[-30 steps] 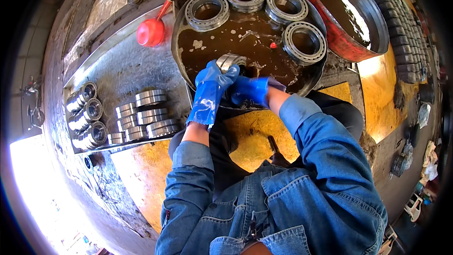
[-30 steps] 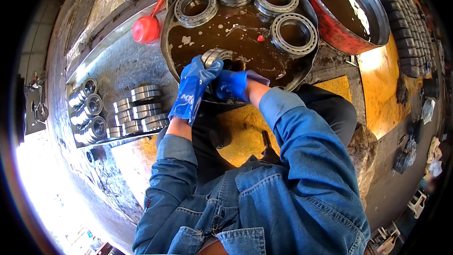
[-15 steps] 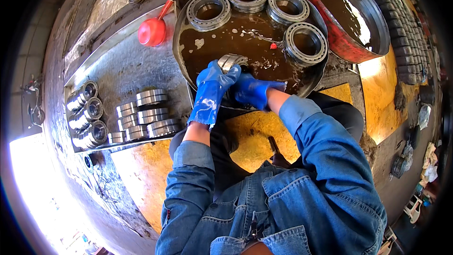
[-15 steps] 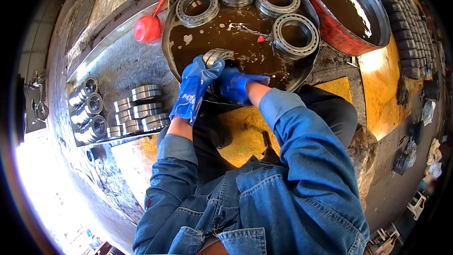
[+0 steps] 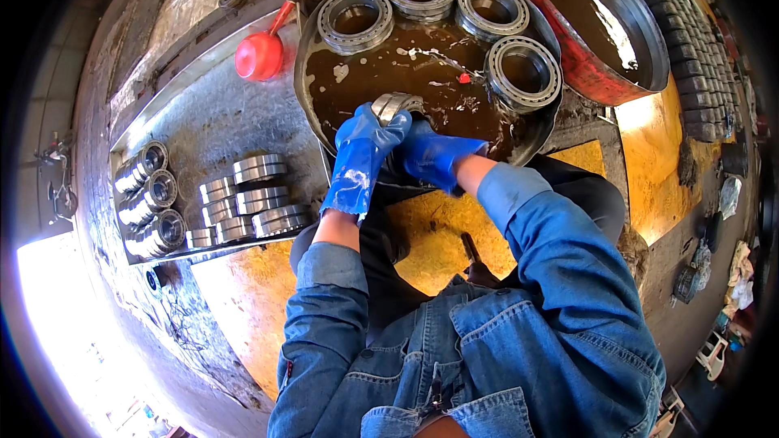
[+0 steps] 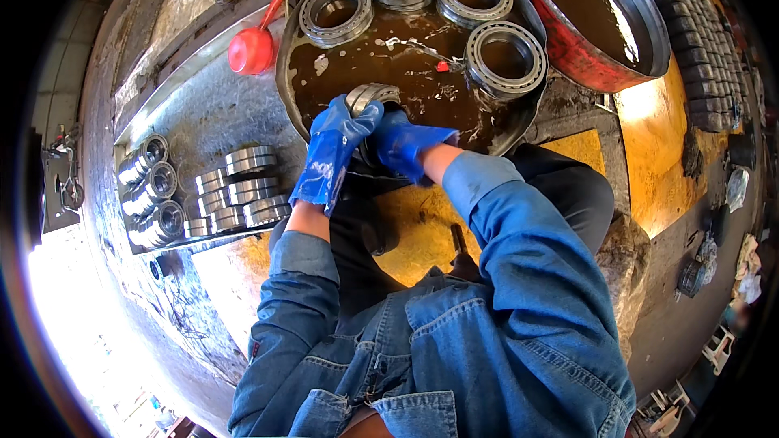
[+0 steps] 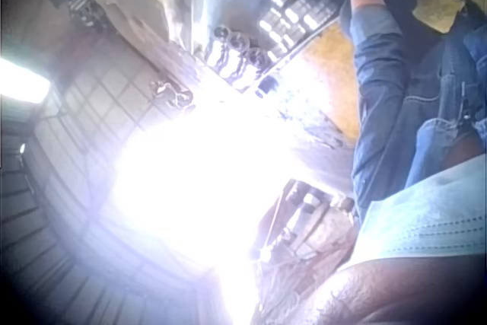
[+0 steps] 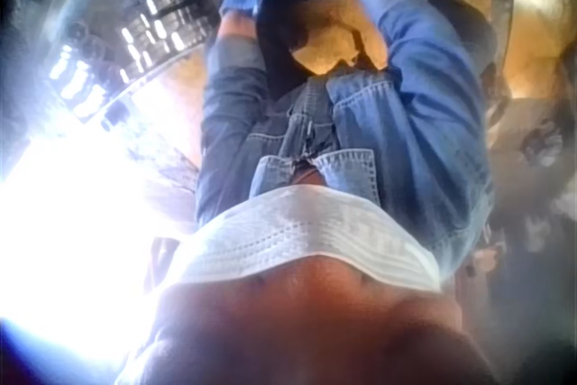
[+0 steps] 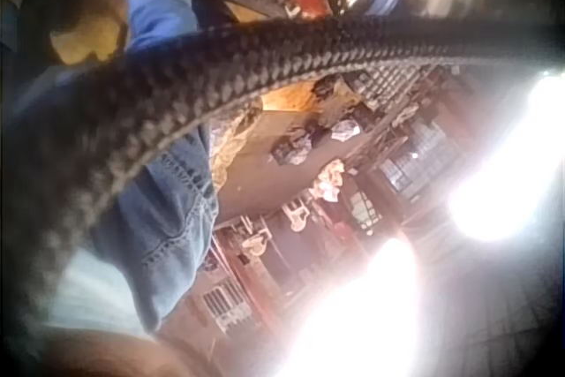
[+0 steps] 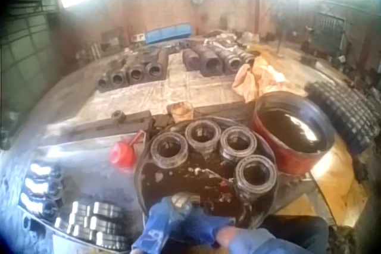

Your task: The person sits on the floor and cleans metal bearings by hand. They pick up bearings from a tray, scrub them with a brush in a basin of dark liquid, and place the cleaned bearings onto a metal sheet.

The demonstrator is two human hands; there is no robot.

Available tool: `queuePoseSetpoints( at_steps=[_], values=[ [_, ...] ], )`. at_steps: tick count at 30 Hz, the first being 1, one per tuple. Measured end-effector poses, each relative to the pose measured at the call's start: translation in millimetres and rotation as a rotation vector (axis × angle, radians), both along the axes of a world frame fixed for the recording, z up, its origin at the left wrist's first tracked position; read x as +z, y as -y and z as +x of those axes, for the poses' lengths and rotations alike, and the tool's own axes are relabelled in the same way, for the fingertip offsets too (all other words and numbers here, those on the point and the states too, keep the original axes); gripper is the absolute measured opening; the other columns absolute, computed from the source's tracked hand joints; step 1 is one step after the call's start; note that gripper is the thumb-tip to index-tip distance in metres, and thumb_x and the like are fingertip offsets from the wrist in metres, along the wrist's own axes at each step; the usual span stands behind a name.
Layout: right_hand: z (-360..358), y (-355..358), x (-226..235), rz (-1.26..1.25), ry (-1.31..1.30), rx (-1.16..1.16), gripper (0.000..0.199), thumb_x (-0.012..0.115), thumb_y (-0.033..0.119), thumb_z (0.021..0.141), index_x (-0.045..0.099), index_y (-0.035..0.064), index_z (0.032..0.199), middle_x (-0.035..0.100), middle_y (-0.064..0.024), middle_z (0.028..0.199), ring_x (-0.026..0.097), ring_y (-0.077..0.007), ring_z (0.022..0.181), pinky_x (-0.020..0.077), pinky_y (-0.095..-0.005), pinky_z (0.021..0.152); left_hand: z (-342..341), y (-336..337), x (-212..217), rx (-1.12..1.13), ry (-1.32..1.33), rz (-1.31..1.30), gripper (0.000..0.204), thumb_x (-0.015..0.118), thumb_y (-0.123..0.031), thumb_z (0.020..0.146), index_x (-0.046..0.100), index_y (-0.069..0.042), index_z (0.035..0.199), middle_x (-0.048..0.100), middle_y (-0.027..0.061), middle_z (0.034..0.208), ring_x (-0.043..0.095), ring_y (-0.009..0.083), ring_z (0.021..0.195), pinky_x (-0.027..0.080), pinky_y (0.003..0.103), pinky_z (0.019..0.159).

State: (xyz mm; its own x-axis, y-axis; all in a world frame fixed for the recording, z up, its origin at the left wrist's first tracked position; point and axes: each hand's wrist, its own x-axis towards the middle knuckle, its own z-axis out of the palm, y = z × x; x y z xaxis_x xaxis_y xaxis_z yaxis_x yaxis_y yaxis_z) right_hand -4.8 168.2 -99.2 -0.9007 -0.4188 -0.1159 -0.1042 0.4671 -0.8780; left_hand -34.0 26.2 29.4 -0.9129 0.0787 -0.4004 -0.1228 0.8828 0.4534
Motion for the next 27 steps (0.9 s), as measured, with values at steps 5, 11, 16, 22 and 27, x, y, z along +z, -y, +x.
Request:
queuePoseSetpoints(
  at_steps=[5,11,16,22,27],
  values=[
    [1.6,-18.1,28.2,-0.537,0.827,-0.065,0.033,0.06,0.014,0.1,0.063,0.0086,0.132,0.067,-0.0101,0.126,0.062,-0.0227,0.115,0.047,-0.0359,0.101,2.9,8.3,0.9,0.036,0.027,0.096,0.084,0.072,-0.066,0.083,0.061,-0.001,0.134,0.07,0.0271,0.122,0.067,0.0428,0.117,0.053,0.044,0.101],
    [3.0,1.7,18.8,-0.032,-0.086,-0.002,0.03,0.06,0.014,0.1,0.065,0.009,0.129,0.068,-0.0098,0.122,0.062,-0.0224,0.113,0.0474,-0.0362,0.1,-0.8,3.8,-8.5,-0.025,-0.021,0.063,0.082,0.071,-0.065,0.084,0.061,-0.001,0.134,0.071,0.0263,0.123,0.067,0.0419,0.118,0.053,0.044,0.101],
    [5.8,-7.1,8.1,-0.209,0.306,-0.093,0.028,0.061,0.017,0.1,0.066,0.007,0.126,0.071,-0.0114,0.118,0.063,-0.0225,0.108,0.0482,-0.0366,0.096,-0.1,1.9,-2.2,-0.002,-0.006,0.02,0.082,0.071,-0.066,0.084,0.061,-0.001,0.134,0.071,0.0264,0.122,0.067,0.0418,0.118,0.052,0.044,0.102],
    [3.9,-14.5,38.7,-0.597,0.868,-0.195,0.024,0.065,0.027,0.1,0.071,0.0099,0.115,0.071,-0.0062,0.102,0.064,-0.0162,0.093,0.0505,-0.0308,0.079,-1.1,4.5,-1.7,0.005,-0.01,0.044,0.085,0.071,-0.067,0.083,0.061,-0.001,0.135,0.071,0.0267,0.122,0.067,0.0422,0.118,0.052,0.045,0.102],
    [10.8,11.0,61.6,-0.397,0.433,-0.253,0.026,0.061,0.015,0.101,0.066,0.0095,0.126,0.071,-0.0085,0.115,0.066,-0.0197,0.103,0.0513,-0.0332,0.092,-0.6,1.0,-1.4,-0.003,-0.002,0.009,0.084,0.07,-0.067,0.083,0.061,0.0,0.133,0.071,0.0264,0.122,0.067,0.0427,0.117,0.053,0.044,0.102]
  ],
)
